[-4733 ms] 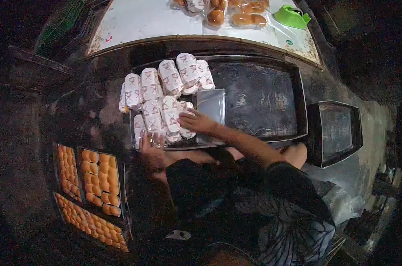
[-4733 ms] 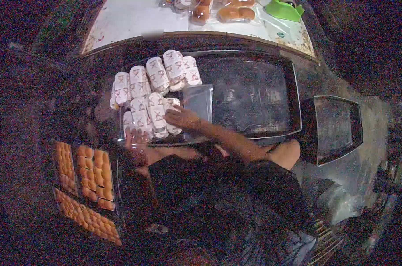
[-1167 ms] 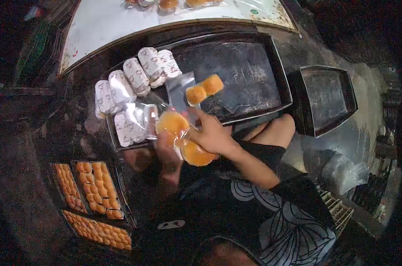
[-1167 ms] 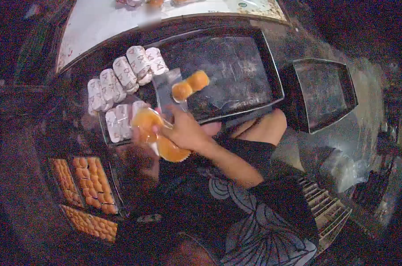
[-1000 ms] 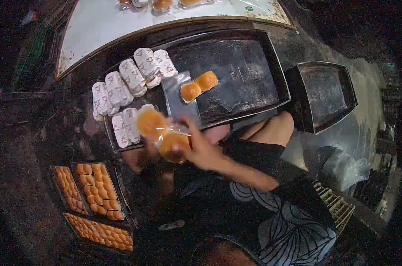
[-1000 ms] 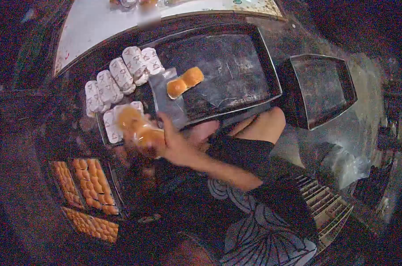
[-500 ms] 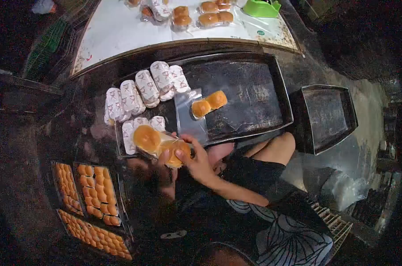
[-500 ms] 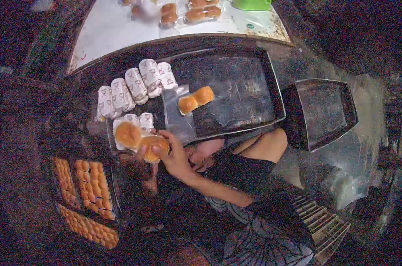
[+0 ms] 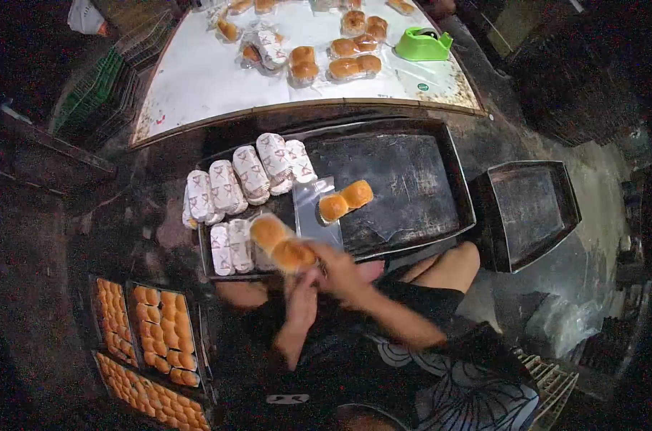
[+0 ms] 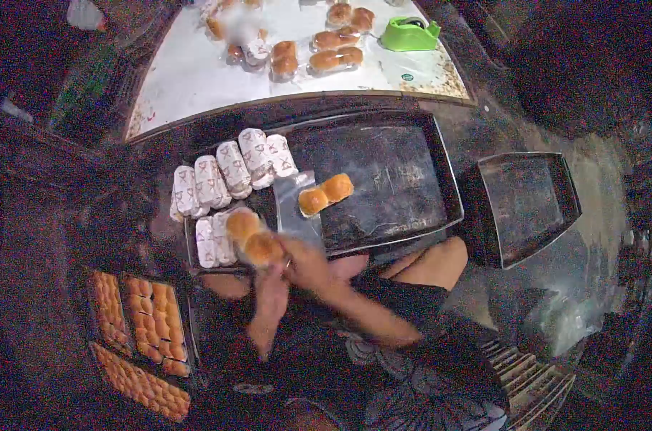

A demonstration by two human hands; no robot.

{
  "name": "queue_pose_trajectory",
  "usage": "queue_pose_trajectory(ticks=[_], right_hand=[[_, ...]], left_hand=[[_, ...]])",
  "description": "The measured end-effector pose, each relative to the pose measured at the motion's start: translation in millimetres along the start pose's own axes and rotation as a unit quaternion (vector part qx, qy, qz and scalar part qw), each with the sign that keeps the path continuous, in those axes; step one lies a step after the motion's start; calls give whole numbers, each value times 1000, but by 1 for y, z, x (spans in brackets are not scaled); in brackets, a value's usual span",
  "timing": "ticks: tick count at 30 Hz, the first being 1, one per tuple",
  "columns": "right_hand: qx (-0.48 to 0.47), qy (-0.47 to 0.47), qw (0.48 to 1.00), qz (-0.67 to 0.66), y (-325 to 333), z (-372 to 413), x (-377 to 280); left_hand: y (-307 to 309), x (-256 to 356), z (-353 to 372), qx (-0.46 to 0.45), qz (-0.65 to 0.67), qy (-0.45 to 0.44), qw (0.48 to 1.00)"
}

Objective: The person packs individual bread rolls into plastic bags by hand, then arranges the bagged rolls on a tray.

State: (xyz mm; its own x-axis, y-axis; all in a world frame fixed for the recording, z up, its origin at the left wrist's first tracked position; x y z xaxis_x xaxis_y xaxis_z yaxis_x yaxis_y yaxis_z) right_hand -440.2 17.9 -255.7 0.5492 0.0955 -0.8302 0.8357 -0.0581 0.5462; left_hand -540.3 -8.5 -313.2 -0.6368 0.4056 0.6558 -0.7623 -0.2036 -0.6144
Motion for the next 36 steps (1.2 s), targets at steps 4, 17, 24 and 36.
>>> queue_pose_trajectory(ticks=[4,17,24,36], right_hand=[[192,-3,981,-24,90,-115,25],[-8,-188,981,-40,-24,54,88],[-67,-129,988,-51,1,16,61],[-40,-222,467,-855,-55,-8,19]], left_hand=[[-21,-5,-15,-119,-657,-239,705],[-30,4,-30,-155,-554,-21,817],[-37,32,-18,-10,-471,-218,855],[-20,4,-45,-79,179,60,979]])
Point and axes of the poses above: each hand's wrist, its own z-axis away from the middle knuckle, its own y-axis out of the back of the hand, x = y × z, the point moved 9 cm from there along -z, towards the middle knuckle, and after that the axes turned 2 degrees about z, right-handed, at the moved point
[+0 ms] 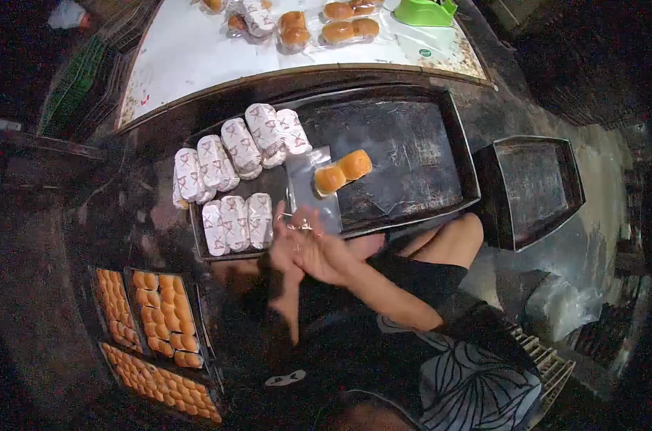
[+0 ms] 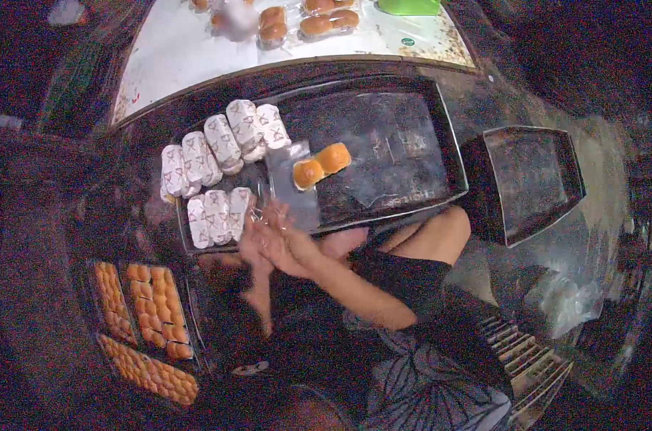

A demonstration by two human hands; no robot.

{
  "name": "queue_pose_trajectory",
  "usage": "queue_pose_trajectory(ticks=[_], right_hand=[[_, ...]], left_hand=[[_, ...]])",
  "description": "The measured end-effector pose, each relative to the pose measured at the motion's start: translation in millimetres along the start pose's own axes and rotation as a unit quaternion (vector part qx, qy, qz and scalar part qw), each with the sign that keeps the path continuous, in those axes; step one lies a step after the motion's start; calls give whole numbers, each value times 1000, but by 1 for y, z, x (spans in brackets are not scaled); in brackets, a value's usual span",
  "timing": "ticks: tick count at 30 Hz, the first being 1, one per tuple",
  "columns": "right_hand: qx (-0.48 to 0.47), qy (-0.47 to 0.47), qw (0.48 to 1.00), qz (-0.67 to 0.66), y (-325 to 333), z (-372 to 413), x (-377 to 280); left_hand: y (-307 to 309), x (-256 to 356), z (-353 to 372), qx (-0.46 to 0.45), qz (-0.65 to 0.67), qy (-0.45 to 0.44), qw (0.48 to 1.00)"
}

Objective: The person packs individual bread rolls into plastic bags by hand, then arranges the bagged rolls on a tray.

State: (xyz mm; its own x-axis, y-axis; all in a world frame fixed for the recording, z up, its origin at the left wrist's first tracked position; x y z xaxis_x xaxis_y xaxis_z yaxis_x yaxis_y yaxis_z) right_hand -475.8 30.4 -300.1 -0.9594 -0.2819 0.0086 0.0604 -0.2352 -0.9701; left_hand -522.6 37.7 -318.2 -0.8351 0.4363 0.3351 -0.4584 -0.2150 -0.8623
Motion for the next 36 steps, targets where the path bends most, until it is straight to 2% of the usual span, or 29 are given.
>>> queue_pose_trajectory(ticks=[2,3,4,5,6,8,9,11,12,13,14,15,16,17,19,20,21,22,23,24,25,27,28,30,31,32,34,35,36], right_hand=[[-27,-175,966,187,31,2,29],[-28,-40,849,527,20,-8,-11],[-26,98,605,789,-7,-21,-60],[-68,230,252,938,7,-46,-90],[-86,220,0,972,35,-60,-107],[-85,104,23,991,95,-85,-142],[-91,105,28,990,83,-75,-136],[65,128,126,982,60,-42,-152],[66,185,249,948,50,-28,-142],[17,164,681,714,86,-21,-127],[28,109,655,747,29,-3,-100],[-25,161,517,840,-16,6,-79],[17,43,489,871,-29,6,-62],[-11,37,395,918,-69,4,-47],[17,41,414,909,-82,3,-47],[29,45,427,902,-84,4,-51],[-5,64,423,904,-80,13,-42],[-26,54,455,888,-75,17,-34],[12,-36,479,877,-53,17,-37],[51,-128,500,855,-39,21,-38],[49,-134,499,855,-40,20,-40],[116,-42,585,802,-49,17,-59],[115,-42,585,802,-45,23,-50],[83,71,551,827,-49,39,-35],[110,15,579,808,-33,39,-33],[110,15,580,807,-39,34,-34],[197,-29,589,783,-40,25,-50],[192,-19,583,789,-32,21,-45],[192,-18,581,791,-13,28,-37]], left_hand=[[59,42,-6,113,-188,-20,975],[62,55,-7,117,-190,-21,974],[61,82,-7,120,-117,-127,978],[58,103,-4,118,-40,-233,964],[42,106,-1,122,-37,-237,963],[17,103,3,140,64,-171,973],[15,101,3,164,99,-152,970],[29,101,3,155,156,-150,964],[29,99,0,145,195,-137,960],[27,97,-5,143,197,-138,960],[26,90,-4,175,206,-144,952],[27,80,-1,209,212,-146,943],[24,68,1,212,208,-137,945],[12,69,2,160,90,-172,968],[-20,71,3,28,-90,-234,968],[-22,69,2,23,-89,-226,970],[-32,70,2,-22,-93,-225,970],[-42,71,5,-65,-94,-229,967],[-56,69,13,-103,-224,-262,933],[-53,64,13,-98,-221,-264,934],[-50,55,10,-91,-213,-256,939],[-59,40,13,-74,-249,-255,932],[-62,47,17,-74,-250,-255,931],[-40,38,17,-8,-58,-79,995],[-39,23,16,-86,-40,-17,995],[-36,14,20,-85,-41,-17,995],[-4,0,27,112,-174,-87,974],[22,-5,21,128,-97,-49,986],[37,13,17,126,-95,-49,986]])
Point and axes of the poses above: each hand's wrist, its own z-axis away from the middle knuckle, its own y-axis out of the back of the hand, x = y × z, the point moved 9 cm from there along -z, towards the middle knuckle, and after that the axes turned 2 degrees about z, right-handed, at the moved point
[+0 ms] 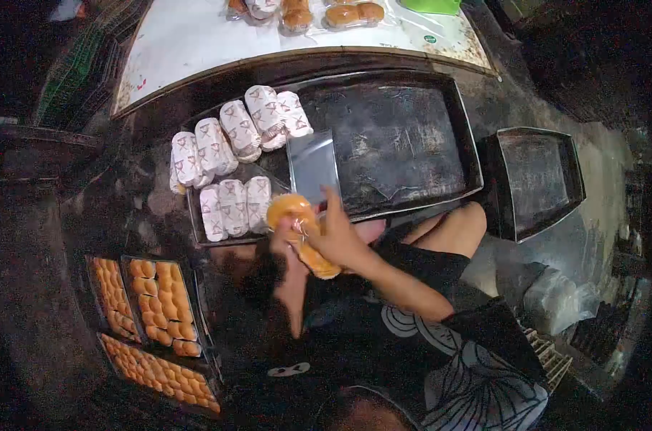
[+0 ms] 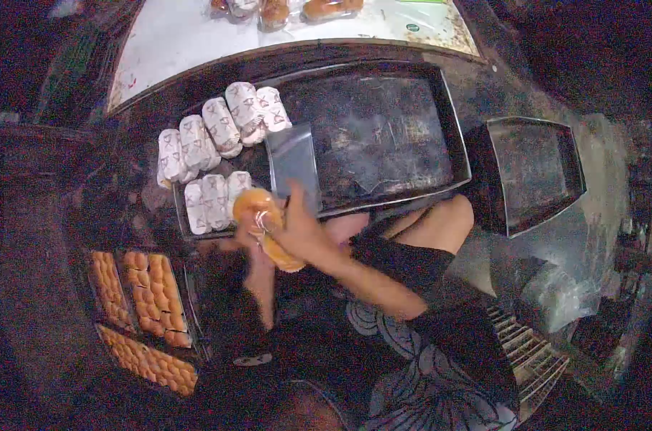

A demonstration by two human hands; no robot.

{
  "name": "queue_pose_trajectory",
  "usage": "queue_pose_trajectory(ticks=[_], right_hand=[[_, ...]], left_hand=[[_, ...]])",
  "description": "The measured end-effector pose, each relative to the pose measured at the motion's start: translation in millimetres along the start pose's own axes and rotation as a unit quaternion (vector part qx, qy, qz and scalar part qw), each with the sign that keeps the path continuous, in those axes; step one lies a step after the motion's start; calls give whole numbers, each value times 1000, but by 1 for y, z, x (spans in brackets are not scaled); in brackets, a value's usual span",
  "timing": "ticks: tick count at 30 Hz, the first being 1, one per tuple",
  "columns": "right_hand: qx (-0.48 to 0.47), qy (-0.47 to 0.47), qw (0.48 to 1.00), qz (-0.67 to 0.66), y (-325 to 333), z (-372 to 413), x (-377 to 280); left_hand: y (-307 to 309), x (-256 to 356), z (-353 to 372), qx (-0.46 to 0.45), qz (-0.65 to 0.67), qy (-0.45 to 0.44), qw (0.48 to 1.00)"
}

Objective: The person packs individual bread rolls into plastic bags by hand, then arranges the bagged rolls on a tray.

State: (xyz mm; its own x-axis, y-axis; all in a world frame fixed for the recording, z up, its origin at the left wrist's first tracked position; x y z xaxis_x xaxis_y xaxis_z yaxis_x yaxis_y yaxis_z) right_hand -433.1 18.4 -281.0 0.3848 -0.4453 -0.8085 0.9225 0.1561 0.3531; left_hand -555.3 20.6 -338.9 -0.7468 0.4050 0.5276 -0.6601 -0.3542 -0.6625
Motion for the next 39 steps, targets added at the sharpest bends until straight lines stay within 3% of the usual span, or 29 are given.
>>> queue_pose_trajectory(ticks=[2,3,4,6,8,10,11,13,15,16,17,18,19,20,21,22,23,24,25,26,28,30,32,34,35,36,37,38,39], right_hand=[[57,212,975,-15,-17,26,-8],[-65,52,961,-265,-31,35,-4],[-65,61,962,-260,-32,25,-7],[123,117,980,-100,-14,4,-11],[180,193,962,-69,-12,9,-22],[85,251,964,7,-17,24,-41],[97,235,962,95,-10,16,-38],[22,125,980,151,3,-38,-4],[189,192,957,110,78,-77,-48],[237,221,942,84,110,-93,-77],[279,246,927,55,137,-95,-110],[304,306,902,-20,146,-89,-140],[304,361,881,20,139,-88,-154],[306,413,856,58,131,-91,-159],[232,396,887,47,113,-109,-136],[222,321,916,94,96,-127,-91],[209,243,937,142,76,-136,-43],[215,183,936,209,62,-131,0],[213,112,920,310,42,-131,50],[205,40,888,410,28,-135,96],[213,92,873,430,12,-134,140],[213,149,859,442,9,-129,145],[122,135,920,347,18,-136,129],[25,55,959,277,30,-143,60],[63,162,972,157,32,-144,-2],[89,103,959,247,28,-157,-25],[151,300,904,265,-14,-161,-116],[83,288,929,219,-57,-178,-140],[29,375,889,262,-117,-178,-183]], left_hand=[[-7,5,-6,-161,46,172,971],[-19,12,4,-157,128,137,970],[-26,-6,11,-164,130,131,969],[4,-19,12,41,-22,-29,999],[-15,-3,16,11,2,12,1000],[-23,2,17,-27,18,47,998],[-13,-14,19,-15,-15,75,997],[0,-27,17,-7,-51,104,993],[-14,-42,5,-101,-171,176,964],[-24,-37,-17,-112,-164,162,967],[-27,-16,-44,-101,-360,70,925],[-26,-1,-65,-77,-541,-23,837],[-9,-15,-98,-78,-537,-28,840],[17,-12,-141,14,-634,-156,758],[23,0,-159,107,-704,-277,645],[16,1,-163,108,-701,-282,646],[14,-7,-171,117,-701,-214,670],[15,-15,-174,129,-696,-139,692],[-1,-19,-168,72,-668,-72,737],[1,-27,-172,81,-657,-64,747],[-12,-41,-171,43,-753,-178,632],[-31,-40,-156,0,-705,-344,621],[-38,-23,-138,-28,-663,-383,642],[-10,-16,-143,-4,-569,-241,786],[-4,10,-116,97,-633,-391,662],[28,33,-105,86,-473,-324,815],[64,60,-84,78,-290,-234,925],[91,83,-57,180,-283,-177,925],[130,83,-47,177,-204,-151,951]])
Point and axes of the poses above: each hand's wrist, its own z-axis away from the middle knuckle, its own y-axis out of the back of the hand, x = y × z, the point moved 9 cm from there along -z, towards the middle knuckle, and after that the axes turned 2 degrees about z, right-handed, at the moved point
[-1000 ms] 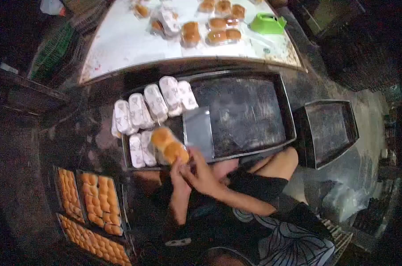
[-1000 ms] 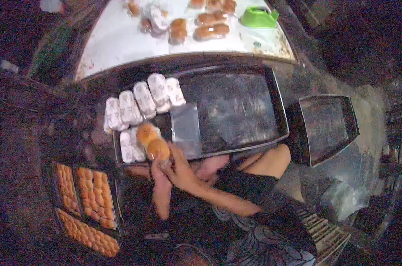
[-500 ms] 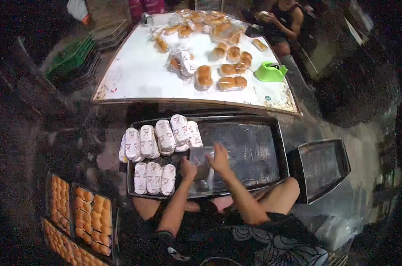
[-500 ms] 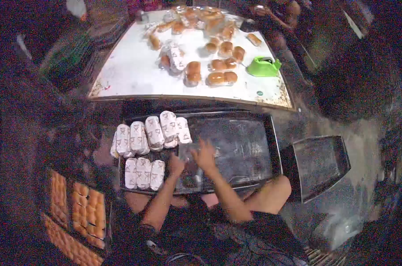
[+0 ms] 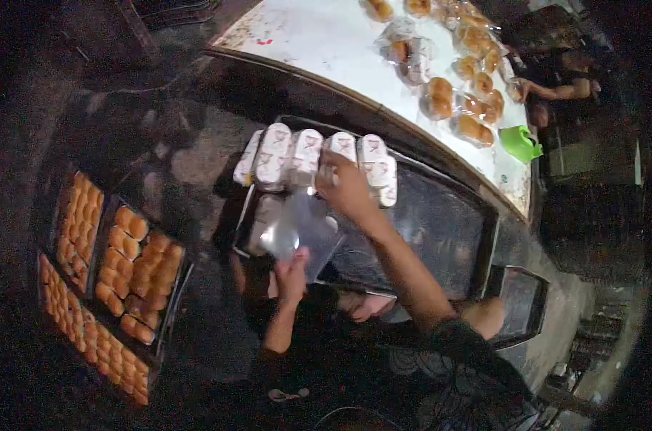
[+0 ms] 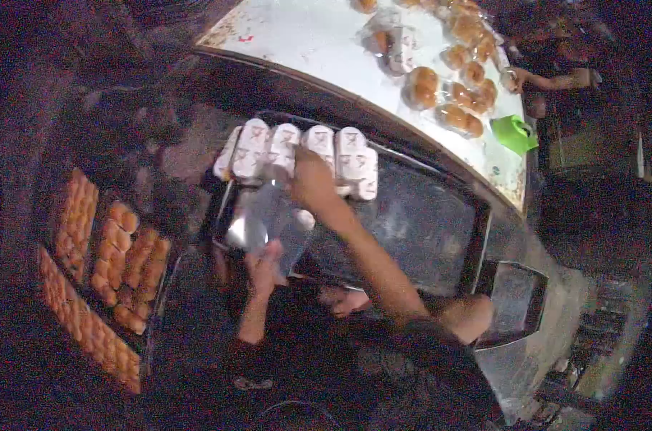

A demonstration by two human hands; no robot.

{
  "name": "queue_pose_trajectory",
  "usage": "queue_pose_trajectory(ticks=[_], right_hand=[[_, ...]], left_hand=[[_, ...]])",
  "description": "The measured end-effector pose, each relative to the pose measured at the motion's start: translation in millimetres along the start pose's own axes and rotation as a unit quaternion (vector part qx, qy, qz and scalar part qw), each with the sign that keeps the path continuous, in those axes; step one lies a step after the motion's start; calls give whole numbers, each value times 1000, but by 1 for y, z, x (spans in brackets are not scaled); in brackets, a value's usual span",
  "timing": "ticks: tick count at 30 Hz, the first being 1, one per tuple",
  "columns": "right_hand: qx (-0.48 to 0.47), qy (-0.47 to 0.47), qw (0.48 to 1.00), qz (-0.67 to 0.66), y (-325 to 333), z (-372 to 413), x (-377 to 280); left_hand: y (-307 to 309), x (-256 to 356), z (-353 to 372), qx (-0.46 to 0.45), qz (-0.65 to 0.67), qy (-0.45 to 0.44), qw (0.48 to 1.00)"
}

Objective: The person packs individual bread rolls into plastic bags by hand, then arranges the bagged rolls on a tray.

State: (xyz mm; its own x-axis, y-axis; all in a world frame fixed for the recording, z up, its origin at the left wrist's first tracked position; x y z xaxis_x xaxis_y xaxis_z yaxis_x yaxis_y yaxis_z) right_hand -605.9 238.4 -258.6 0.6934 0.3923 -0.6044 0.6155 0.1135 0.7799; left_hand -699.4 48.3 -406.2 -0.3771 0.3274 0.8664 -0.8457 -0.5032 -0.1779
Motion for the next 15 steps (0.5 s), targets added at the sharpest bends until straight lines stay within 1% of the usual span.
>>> queue_pose_trajectory(ticks=[1,2,3,4,5,6,7,8,9,10,11,13,14,15], right_hand=[[9,104,994,15,-27,-25,-55],[-164,51,983,62,-84,-52,-84],[-284,90,942,157,-138,-67,-113],[-277,93,945,149,-172,-76,-125],[-282,143,915,250,-216,-77,-128],[-285,187,873,348,-243,-77,-129],[-280,183,878,343,-240,-81,-135],[-294,89,875,374,-232,-82,-115],[-310,-7,860,406,-220,-77,-90],[-327,53,841,428,-227,-74,-79],[-331,45,837,433,-230,-68,-64],[-188,61,905,376,-199,-69,-69],[-130,58,944,297,-169,-59,-66],[-135,10,959,248,-140,-46,-51]], left_hand=[[24,10,13,60,114,17,992],[47,20,26,117,224,29,967],[66,15,33,102,201,27,974],[84,10,39,85,179,22,980],[108,9,49,106,73,24,991],[128,9,56,126,-34,29,991],[141,13,54,124,-43,25,991],[153,15,54,120,-20,16,992],[161,14,55,114,7,12,993],[168,11,53,107,39,7,993],[174,7,51,100,73,4,992],[186,-3,48,98,146,-2,984],[190,-11,49,101,184,-5,978],[196,-18,50,103,219,-6,970]])
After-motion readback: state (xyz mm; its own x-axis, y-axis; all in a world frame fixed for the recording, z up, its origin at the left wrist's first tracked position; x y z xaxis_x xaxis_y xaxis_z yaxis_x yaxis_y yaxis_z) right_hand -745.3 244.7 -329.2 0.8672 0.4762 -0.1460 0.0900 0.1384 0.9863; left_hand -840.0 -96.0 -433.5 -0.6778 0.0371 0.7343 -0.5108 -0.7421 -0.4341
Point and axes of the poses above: each hand's wrist, its own z-axis away from the middle knuckle, its own y-axis out of the back of the hand, x = y × z, the point moved 9 cm from there along -z, towards the middle knuckle, and after that the axes turned 2 degrees about z, right-handed, at the moved point
